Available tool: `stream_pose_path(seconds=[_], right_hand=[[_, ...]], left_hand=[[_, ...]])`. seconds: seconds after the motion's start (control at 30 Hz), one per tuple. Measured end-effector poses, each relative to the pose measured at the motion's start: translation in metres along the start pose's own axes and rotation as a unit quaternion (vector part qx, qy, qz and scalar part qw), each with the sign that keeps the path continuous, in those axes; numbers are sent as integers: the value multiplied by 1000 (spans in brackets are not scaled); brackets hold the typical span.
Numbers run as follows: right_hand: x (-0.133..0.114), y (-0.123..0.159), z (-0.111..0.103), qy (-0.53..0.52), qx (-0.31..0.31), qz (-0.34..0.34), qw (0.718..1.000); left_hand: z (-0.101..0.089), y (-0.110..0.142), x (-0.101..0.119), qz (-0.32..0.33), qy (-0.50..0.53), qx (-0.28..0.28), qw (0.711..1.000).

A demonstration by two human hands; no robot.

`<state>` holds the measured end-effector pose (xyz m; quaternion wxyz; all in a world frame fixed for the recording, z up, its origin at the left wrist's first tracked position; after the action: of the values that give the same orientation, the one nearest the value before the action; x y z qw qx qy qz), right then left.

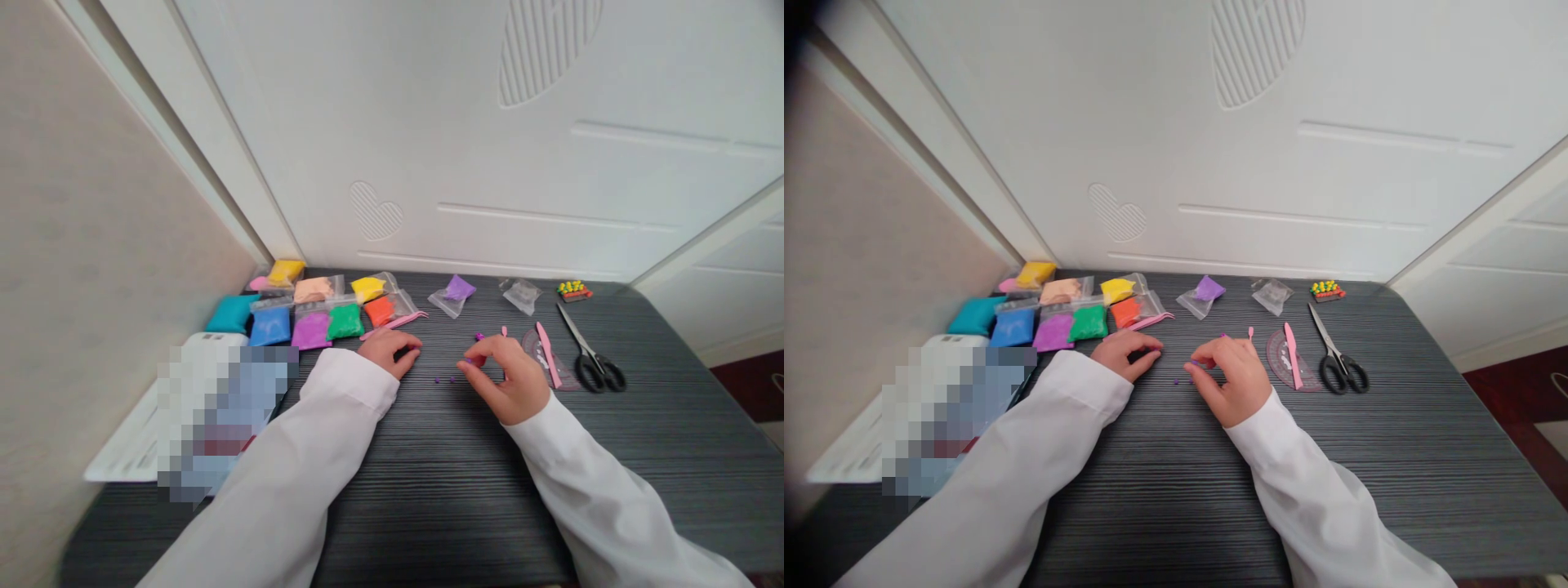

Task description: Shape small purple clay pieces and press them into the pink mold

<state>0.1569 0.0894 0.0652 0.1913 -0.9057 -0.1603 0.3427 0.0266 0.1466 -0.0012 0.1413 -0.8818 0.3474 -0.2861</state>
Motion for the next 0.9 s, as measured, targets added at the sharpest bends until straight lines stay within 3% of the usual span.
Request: stream_pose_path(seconds=[0.9], right_hand=[[-4, 0, 6, -2, -38, -15, 999]], left_hand=[[0, -1, -1, -19, -5, -20, 1000]])
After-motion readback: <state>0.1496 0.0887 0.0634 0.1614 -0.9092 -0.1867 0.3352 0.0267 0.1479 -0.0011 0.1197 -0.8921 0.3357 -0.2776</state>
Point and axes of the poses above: each hand's wrist, its own y-axis away from the middle knuckle, its own z-axis out of the palm, x = y × z, the point moved 10 cm from there along -y, towards the middle knuckle, and after that the axes turned 10 degrees about z, right-handed, at the moved point
